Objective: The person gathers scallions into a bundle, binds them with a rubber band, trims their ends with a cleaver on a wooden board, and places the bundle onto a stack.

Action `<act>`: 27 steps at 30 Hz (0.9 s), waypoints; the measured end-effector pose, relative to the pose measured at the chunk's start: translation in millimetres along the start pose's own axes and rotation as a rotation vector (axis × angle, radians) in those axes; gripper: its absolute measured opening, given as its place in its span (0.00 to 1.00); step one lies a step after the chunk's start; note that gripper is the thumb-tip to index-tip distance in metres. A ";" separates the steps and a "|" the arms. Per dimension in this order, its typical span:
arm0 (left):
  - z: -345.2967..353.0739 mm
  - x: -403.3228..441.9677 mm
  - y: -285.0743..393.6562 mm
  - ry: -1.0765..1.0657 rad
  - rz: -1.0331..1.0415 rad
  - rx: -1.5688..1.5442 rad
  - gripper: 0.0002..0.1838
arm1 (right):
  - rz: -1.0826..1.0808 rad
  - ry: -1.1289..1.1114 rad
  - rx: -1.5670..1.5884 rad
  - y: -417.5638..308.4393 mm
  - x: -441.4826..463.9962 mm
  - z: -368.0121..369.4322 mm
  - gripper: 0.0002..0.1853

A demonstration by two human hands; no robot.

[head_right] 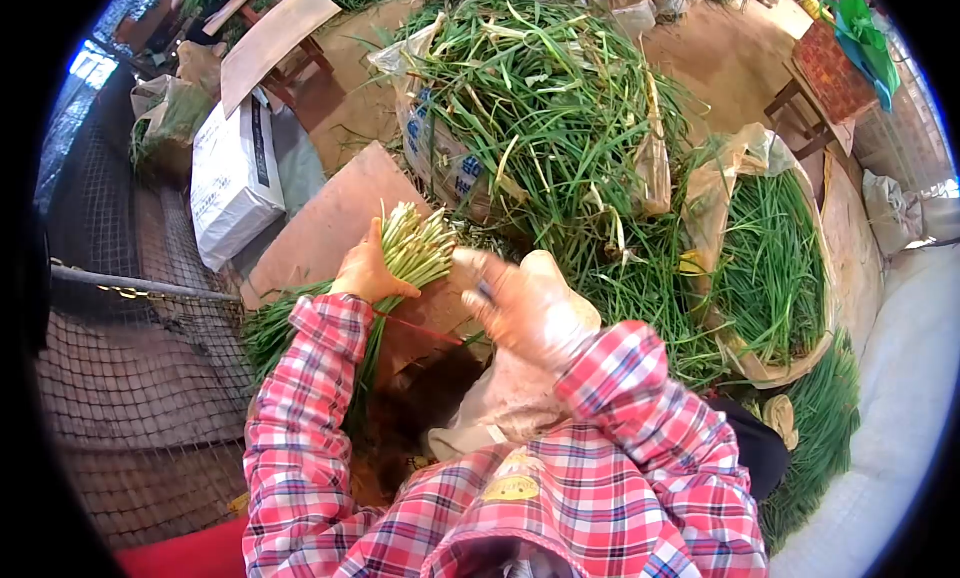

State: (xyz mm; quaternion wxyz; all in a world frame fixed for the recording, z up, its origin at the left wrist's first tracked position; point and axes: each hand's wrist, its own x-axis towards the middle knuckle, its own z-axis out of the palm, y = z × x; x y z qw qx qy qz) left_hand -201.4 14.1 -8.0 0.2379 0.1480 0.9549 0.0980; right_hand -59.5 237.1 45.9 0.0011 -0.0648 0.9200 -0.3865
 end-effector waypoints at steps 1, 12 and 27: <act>3.1 1.3 2.6 0.040 -0.019 0.040 0.66 | 0.077 -0.064 0.050 -9.6 -8.3 6.3 0.24; 19.9 5.1 15.3 0.114 -0.166 0.195 0.42 | 0.313 -0.327 -0.061 -10.6 6.4 46.3 0.13; 9.1 4.1 13.3 0.143 -0.167 0.195 0.38 | 0.496 -0.322 -0.043 23.6 77.1 116.3 0.17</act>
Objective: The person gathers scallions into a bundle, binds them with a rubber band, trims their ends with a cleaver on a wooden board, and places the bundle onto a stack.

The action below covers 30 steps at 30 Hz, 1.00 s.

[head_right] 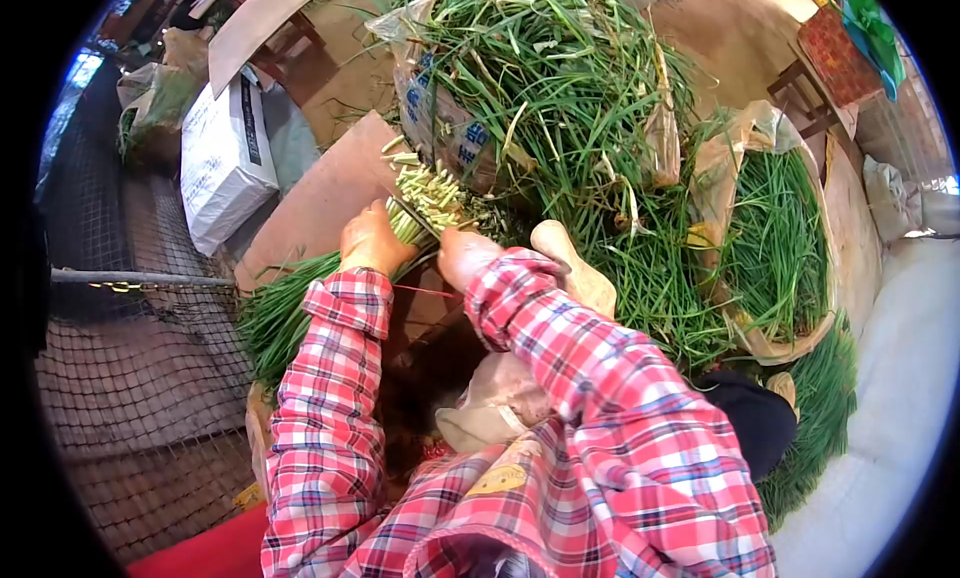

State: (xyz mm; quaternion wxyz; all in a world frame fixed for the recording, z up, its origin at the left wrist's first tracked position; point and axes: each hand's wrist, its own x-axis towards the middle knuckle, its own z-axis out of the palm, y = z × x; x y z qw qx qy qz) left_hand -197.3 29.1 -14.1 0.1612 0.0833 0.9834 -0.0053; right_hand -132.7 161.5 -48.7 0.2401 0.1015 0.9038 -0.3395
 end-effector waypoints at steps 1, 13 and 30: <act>-1.9 1.3 -4.5 -0.041 0.017 -0.068 0.43 | 0.027 -0.025 0.001 10.0 -6.4 -9.9 0.18; 14.7 -63.8 -85.0 0.083 0.100 0.025 0.69 | -0.095 0.078 -0.089 -11.2 18.6 -91.9 0.21; 37.2 -59.1 -93.9 0.518 -0.052 -0.037 0.52 | -0.058 0.012 -0.185 -25.1 22.5 -8.7 0.15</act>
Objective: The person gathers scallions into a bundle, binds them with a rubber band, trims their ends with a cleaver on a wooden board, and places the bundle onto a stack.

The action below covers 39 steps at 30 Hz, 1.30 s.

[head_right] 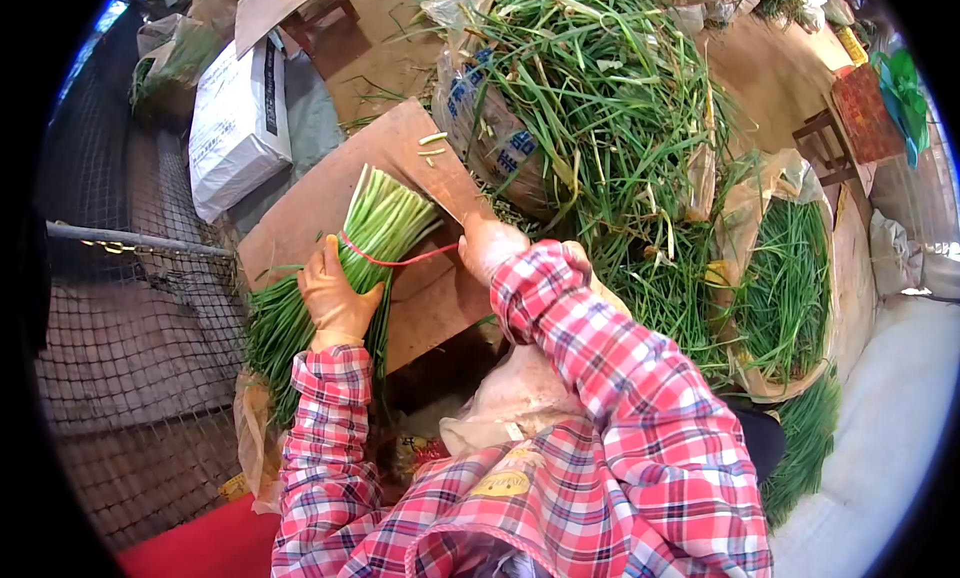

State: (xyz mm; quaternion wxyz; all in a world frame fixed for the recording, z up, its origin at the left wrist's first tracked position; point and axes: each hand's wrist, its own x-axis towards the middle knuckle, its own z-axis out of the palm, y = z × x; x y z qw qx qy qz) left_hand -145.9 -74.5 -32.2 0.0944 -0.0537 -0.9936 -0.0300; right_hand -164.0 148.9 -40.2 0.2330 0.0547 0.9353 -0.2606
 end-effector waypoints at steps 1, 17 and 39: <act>-2.2 0.1 -0.7 0.012 -0.008 -0.002 0.52 | 0.000 -0.032 -0.100 -0.3 14.7 -3.9 0.15; -36.6 -25.8 -8.7 -0.283 0.152 -0.166 0.67 | -0.230 0.128 -0.140 -14.0 87.6 -56.2 0.20; -55.5 -13.6 0.7 -0.105 0.292 -0.234 0.36 | -0.334 0.280 0.557 116.7 -101.3 -66.4 0.23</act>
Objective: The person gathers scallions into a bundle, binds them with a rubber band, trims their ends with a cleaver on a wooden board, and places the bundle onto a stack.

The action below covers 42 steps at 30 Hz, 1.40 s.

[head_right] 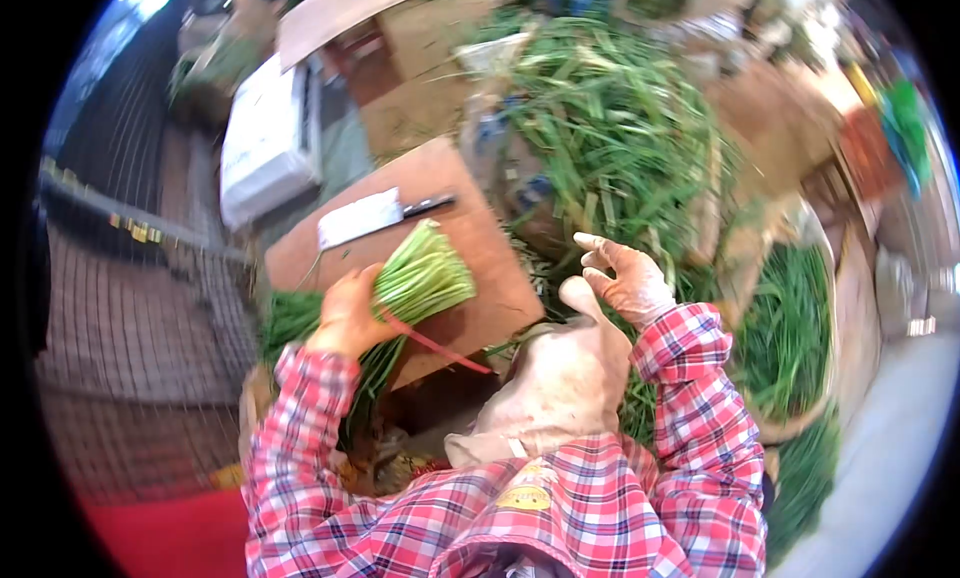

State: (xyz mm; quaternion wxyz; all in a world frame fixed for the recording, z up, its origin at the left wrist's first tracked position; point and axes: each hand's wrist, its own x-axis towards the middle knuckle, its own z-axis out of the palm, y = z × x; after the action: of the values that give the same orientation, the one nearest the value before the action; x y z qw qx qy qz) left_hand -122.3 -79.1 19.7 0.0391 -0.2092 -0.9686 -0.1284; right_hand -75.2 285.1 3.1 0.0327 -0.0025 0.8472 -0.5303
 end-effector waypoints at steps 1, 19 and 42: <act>-6.3 -18.8 1.7 0.069 -0.028 -0.088 0.38 | 0.007 0.055 -0.023 -12.5 -36.4 -14.7 0.23; -193.5 39.4 194.7 0.680 0.227 -1.778 0.25 | -0.525 0.586 0.146 -93.1 -224.7 -192.0 0.44; 2.0 83.3 254.1 -0.154 0.357 -1.788 0.30 | -0.294 0.045 0.323 -53.8 -114.0 -151.1 0.28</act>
State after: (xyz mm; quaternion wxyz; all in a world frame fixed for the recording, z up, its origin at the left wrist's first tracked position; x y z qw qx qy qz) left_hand -92.6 177.9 87.5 -0.1830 -0.3164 -0.4617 -0.8082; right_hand 28.1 401.8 123.2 -0.0637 -0.1090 0.7423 -0.6581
